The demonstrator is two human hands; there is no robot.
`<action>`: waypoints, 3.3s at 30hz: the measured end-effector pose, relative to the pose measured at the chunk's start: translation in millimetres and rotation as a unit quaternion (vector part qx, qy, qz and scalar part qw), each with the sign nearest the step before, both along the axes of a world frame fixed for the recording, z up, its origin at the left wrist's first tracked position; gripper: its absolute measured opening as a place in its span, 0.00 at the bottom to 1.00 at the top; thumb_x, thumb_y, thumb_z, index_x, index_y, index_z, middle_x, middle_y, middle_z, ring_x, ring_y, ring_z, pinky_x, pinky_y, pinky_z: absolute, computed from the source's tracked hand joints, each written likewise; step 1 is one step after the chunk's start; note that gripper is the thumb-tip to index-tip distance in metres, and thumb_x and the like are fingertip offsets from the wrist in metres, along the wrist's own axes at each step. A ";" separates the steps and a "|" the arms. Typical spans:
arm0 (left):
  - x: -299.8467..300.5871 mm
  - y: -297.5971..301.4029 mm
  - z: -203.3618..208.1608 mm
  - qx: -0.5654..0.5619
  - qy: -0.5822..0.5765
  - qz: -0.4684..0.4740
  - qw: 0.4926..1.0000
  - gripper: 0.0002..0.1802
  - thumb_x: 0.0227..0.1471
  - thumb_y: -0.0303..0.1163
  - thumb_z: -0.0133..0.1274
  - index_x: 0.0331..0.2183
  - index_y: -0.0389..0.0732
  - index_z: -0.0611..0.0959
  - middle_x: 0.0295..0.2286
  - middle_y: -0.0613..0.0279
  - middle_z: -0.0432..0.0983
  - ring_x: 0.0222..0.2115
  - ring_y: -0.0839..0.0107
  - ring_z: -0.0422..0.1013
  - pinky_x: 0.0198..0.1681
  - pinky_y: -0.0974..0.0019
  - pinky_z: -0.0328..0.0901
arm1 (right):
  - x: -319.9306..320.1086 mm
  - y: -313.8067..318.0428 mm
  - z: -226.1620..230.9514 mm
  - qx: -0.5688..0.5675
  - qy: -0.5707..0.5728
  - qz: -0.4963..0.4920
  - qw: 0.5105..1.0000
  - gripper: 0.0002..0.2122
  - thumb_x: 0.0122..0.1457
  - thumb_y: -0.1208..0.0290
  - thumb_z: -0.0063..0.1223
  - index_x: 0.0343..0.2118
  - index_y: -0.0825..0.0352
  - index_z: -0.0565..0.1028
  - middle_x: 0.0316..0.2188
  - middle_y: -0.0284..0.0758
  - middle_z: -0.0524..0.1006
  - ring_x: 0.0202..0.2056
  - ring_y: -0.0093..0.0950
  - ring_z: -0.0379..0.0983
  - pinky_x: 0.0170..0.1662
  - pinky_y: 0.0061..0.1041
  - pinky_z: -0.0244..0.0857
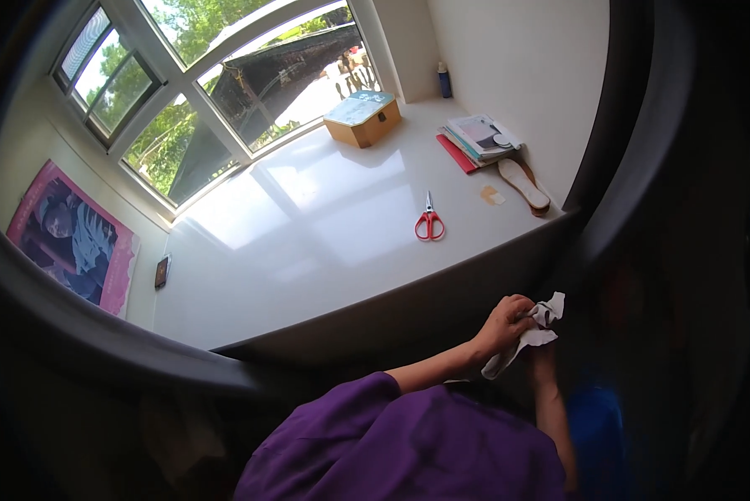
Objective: Cleaning a desk in a bedroom using a rag and scissors.
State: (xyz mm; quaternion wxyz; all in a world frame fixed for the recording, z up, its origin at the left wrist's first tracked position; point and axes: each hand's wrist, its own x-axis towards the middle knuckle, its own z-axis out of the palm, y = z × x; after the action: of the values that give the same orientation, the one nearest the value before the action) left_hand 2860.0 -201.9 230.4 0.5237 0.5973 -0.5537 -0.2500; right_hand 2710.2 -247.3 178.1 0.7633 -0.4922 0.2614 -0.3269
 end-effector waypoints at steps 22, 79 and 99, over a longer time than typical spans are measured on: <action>251.2 459.6 165.4 -0.066 -0.465 0.854 0.223 0.27 0.57 0.40 0.53 0.49 0.31 0.65 0.48 0.43 0.60 0.50 0.52 0.61 0.52 0.53 0.60 | 74.8 -54.2 8.6 -0.072 -0.005 -0.014 0.997 0.12 0.59 0.73 0.44 0.47 0.64 0.69 0.38 0.29 0.71 0.36 0.21 0.70 0.38 0.23 0.67; 85.4 -105.1 136.6 -0.227 -0.066 0.151 0.960 0.29 0.63 0.46 0.37 0.17 0.39 0.75 0.11 0.59 0.71 0.14 0.70 0.68 0.24 0.68 0.64 | -190.3 -124.3 -180.5 0.096 -0.192 -0.339 0.916 0.11 0.61 0.67 0.46 0.44 0.64 0.70 0.35 0.31 0.72 0.35 0.24 0.72 0.39 0.26 0.69; -61.6 -313.4 -70.8 -0.339 -0.220 -0.066 0.912 0.50 0.44 0.46 0.65 0.60 0.37 0.57 0.52 0.45 0.61 0.51 0.53 0.62 0.50 0.55 0.60 | -192.3 -132.8 -256.4 -0.018 -0.108 -0.578 0.808 0.13 0.65 0.71 0.43 0.51 0.62 0.68 0.41 0.33 0.75 0.40 0.24 0.75 0.41 0.26 0.73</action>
State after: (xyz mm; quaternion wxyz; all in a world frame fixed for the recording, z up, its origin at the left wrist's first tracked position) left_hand 2798.3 -515.3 159.6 0.5424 0.3858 -0.7441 0.0566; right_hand 2517.9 -380.1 -78.3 0.4472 -0.2253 0.4074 -0.7637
